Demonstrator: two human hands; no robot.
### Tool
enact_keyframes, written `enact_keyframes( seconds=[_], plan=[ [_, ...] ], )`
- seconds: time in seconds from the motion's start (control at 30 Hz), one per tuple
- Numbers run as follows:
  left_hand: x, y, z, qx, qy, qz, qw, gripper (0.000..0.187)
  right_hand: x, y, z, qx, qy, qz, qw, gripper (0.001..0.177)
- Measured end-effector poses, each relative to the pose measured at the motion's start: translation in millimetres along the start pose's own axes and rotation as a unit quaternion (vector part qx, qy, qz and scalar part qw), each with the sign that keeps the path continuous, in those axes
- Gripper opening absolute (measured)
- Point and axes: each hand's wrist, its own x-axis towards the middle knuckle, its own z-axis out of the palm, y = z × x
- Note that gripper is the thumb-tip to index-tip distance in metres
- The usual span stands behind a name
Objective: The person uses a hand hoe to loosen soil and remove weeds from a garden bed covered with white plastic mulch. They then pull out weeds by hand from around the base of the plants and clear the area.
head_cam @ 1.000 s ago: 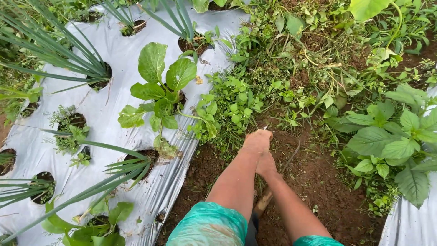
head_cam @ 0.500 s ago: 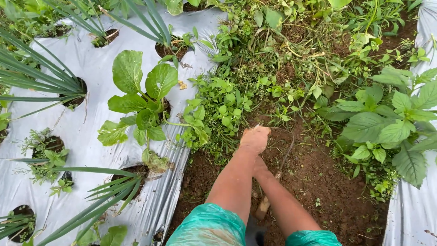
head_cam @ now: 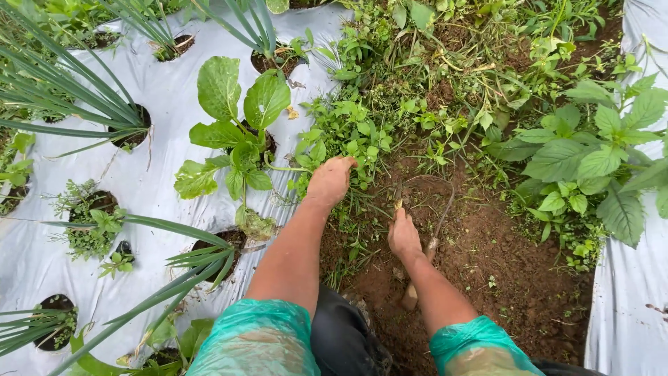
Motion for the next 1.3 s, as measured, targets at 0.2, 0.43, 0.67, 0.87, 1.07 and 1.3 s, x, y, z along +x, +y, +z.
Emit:
enact_keyframes(
  seconds=[0.2, 0.43, 0.67, 0.87, 1.07, 1.3],
  plan=[
    [-44, 21, -23, 0.051, 0.014, 0.029, 0.998, 0.027, -57, -45, -30, 0.102, -0.001, 0.087, 0.991, 0.058],
    [-63, 96, -2, 0.093, 0.096, 0.009, 0.991, 0.02, -57, -60, -22, 0.131, 0.049, 0.088, 0.986, 0.045],
    [-57, 130, 40, -0.033, 0.045, 0.035, 0.998, 0.018, -96, -80, -61, 0.206, 0.126, 0.064, 0.968, 0.033],
    [-53, 108, 19, -0.111, -0.002, 0.07, 0.991, 0.026, -138, -107, -93, 0.241, 0.193, 0.023, 0.951, 0.027],
    [-34, 102, 24, -0.122, -0.012, 0.053, 0.991, 0.018, -124, -98, -91, 0.158, 0.2, 0.065, 0.965, 0.039],
    [-22, 92, 25, -0.133, 0.02, 0.034, 0.99, 0.023, -144, -131, -108, 0.093, 0.185, 0.038, 0.978, 0.043]
  ],
)
